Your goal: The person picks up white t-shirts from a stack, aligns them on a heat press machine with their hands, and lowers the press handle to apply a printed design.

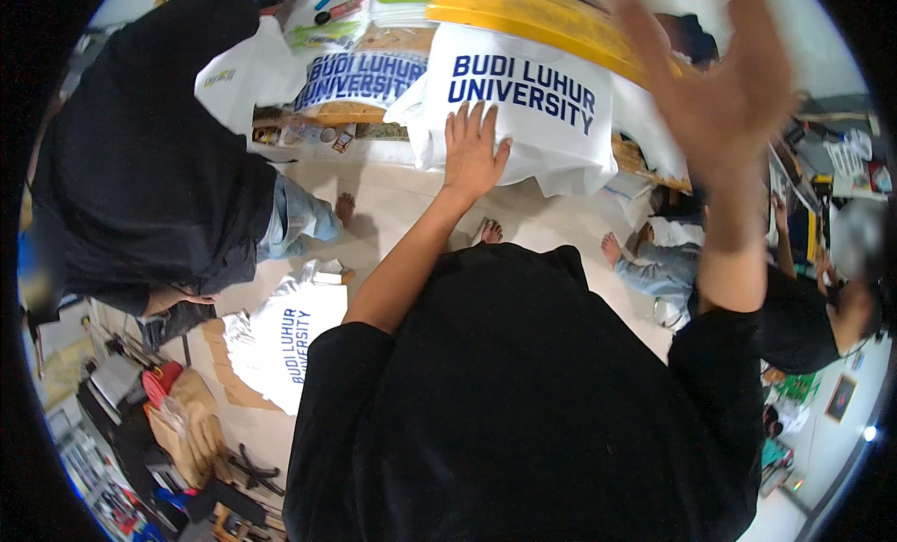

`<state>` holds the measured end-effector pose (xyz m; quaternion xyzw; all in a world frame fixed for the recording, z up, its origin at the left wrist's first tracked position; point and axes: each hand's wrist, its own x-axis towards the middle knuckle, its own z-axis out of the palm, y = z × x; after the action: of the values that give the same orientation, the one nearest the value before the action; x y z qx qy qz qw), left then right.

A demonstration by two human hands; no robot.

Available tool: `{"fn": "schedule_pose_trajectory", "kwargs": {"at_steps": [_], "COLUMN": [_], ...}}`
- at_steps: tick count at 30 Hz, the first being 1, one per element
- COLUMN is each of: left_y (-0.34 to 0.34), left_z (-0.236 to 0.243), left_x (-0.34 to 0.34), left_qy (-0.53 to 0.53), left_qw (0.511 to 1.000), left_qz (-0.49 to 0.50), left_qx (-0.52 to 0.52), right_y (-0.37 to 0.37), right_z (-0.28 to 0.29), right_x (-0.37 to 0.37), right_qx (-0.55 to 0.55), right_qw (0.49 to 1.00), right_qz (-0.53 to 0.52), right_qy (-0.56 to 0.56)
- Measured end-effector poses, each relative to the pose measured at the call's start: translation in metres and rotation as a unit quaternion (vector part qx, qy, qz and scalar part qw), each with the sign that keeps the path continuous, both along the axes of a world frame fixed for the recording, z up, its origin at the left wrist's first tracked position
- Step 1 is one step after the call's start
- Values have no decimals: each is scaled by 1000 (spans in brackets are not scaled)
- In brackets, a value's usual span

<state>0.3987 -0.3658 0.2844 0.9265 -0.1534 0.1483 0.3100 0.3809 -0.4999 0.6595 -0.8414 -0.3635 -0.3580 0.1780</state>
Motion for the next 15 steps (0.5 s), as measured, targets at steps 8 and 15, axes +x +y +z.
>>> {"fn": "schedule_pose_trajectory", "kwargs": {"at_steps": [8,15], "left_y": [14,19], "left_z": [2,3], "left_x": [17,15], "left_qy": [-11,1], "left_qw": [998,994], "left_qz": [-23,-49], "left_qx": [50,93], "right_y": [-51,-84], "right_z": [-324,-341], "right_x": [-11,25], "right_qx": [-36,89], "right_qw": [926,902], "right_qz": [-209,-380], "right_qy": [312,185]}}
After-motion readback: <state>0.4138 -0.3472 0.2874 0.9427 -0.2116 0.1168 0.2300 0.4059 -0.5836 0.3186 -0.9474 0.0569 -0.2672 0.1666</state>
